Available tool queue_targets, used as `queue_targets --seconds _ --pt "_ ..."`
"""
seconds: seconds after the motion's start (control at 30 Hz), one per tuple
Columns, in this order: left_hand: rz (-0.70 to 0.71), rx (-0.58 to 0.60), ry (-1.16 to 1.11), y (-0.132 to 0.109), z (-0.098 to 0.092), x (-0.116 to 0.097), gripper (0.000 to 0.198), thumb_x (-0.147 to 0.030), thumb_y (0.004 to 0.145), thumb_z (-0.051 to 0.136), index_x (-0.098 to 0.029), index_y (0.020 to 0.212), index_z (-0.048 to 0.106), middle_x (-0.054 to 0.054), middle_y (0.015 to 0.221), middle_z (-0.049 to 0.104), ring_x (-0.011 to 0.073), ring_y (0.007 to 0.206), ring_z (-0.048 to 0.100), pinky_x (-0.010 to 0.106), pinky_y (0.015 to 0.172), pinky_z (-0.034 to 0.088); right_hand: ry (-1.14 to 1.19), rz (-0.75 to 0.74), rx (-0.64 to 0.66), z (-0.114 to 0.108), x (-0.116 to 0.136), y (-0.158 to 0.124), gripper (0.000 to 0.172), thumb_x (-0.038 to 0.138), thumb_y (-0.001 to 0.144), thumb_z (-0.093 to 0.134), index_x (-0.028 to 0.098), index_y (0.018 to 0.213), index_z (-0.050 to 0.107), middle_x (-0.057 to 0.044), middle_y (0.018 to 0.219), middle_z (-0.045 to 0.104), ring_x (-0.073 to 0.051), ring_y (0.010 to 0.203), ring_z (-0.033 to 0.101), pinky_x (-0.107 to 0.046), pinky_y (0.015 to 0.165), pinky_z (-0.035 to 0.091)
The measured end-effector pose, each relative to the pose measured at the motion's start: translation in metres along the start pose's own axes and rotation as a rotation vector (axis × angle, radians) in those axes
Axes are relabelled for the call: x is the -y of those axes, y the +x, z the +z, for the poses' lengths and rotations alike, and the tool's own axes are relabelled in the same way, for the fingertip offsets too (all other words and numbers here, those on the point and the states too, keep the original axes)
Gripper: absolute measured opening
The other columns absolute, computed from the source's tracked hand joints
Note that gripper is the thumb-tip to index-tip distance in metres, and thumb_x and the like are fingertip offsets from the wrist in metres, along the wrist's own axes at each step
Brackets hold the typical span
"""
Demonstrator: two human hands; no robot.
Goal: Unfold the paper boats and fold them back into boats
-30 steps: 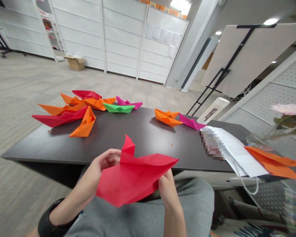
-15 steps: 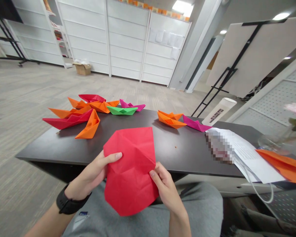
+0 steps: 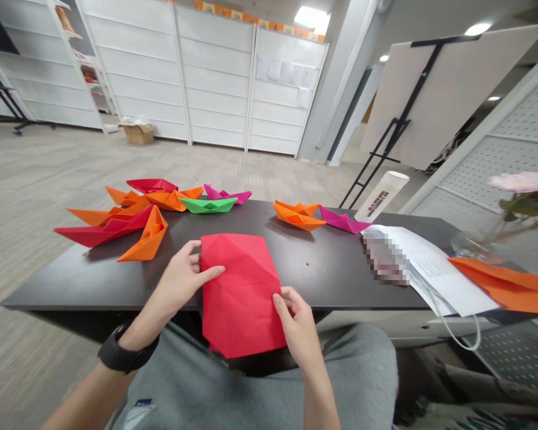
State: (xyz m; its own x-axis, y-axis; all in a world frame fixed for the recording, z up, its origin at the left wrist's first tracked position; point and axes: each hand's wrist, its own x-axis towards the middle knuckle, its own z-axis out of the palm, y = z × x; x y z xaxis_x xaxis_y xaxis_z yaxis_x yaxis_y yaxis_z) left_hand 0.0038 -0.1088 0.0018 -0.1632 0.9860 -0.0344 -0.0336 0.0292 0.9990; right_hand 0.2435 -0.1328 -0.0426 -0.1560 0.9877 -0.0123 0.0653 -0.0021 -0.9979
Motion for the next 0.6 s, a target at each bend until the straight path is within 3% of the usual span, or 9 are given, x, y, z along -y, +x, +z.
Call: queue_targets --seconds 0.13,0.23,0.3,0.37,0.47,0.6 --pt "0.061 -0.048 0.319 0.015 0.007 0.01 0.068 -0.037 0.073 0.076 -0.019 0.13 0.044 0.012 0.098 0.077 0.0286 0.082 0.075 0.042 0.076 0.059 -0.313 -0.047 -0.187 0.005 0.0 -0.003 0.027 0.043 0.096 0.05 0.02 0.111 0.053 0.003 0.061 0.058 -0.017 0.057 0.053 -0.028 0.06 0.042" --pt "0.143 -0.046 0.506 0.018 0.012 0.018 0.063 -0.035 0.08 0.067 -0.02 0.136 0.042 0.01 0.097 0.077 0.0285 0.087 0.074 0.043 0.084 0.055 -0.496 -0.216 -0.278 0.004 0.008 -0.002 0.034 0.034 0.095 0.051 0.019 0.126 0.051 -0.006 0.089 0.068 -0.021 0.08 0.064 -0.034 0.077 0.049" --pt "0.178 -0.051 0.55 0.019 0.014 0.022 0.063 -0.034 0.082 0.064 -0.021 0.139 0.04 0.009 0.098 0.075 0.0284 0.09 0.073 0.042 0.086 0.053 -0.62 -0.377 -0.164 -0.001 0.015 0.003 0.035 0.031 0.095 0.051 0.021 0.128 0.055 -0.013 0.126 0.062 -0.025 0.117 0.058 -0.04 0.099 0.045" --pt "0.199 -0.06 0.558 0.02 0.015 0.025 0.064 -0.034 0.083 0.063 -0.021 0.14 0.038 0.008 0.096 0.074 0.0283 0.091 0.073 0.042 0.087 0.053 -0.726 -0.46 0.055 -0.008 0.02 0.01 0.036 0.031 0.098 0.048 0.024 0.132 0.056 -0.009 0.148 0.049 -0.025 0.14 0.04 -0.046 0.116 0.03" --pt "0.207 -0.061 0.529 0.021 0.012 0.028 0.067 -0.035 0.082 0.065 -0.02 0.14 0.036 0.007 0.095 0.071 0.0271 0.092 0.072 0.041 0.087 0.053 -0.843 -0.412 0.242 -0.016 0.023 0.021 0.039 0.035 0.102 0.04 0.026 0.136 0.055 -0.006 0.148 0.051 -0.023 0.143 0.038 -0.055 0.12 0.016" --pt "0.06 0.01 0.349 0.011 0.007 0.023 0.09 -0.04 0.073 0.075 -0.021 0.143 0.023 0.005 0.101 0.064 0.0215 0.075 0.072 0.036 0.071 0.058 -0.916 -0.383 0.229 -0.014 0.02 0.026 0.039 0.035 0.103 0.038 0.027 0.137 0.055 -0.005 0.147 0.051 -0.023 0.141 0.041 -0.057 0.119 0.017"
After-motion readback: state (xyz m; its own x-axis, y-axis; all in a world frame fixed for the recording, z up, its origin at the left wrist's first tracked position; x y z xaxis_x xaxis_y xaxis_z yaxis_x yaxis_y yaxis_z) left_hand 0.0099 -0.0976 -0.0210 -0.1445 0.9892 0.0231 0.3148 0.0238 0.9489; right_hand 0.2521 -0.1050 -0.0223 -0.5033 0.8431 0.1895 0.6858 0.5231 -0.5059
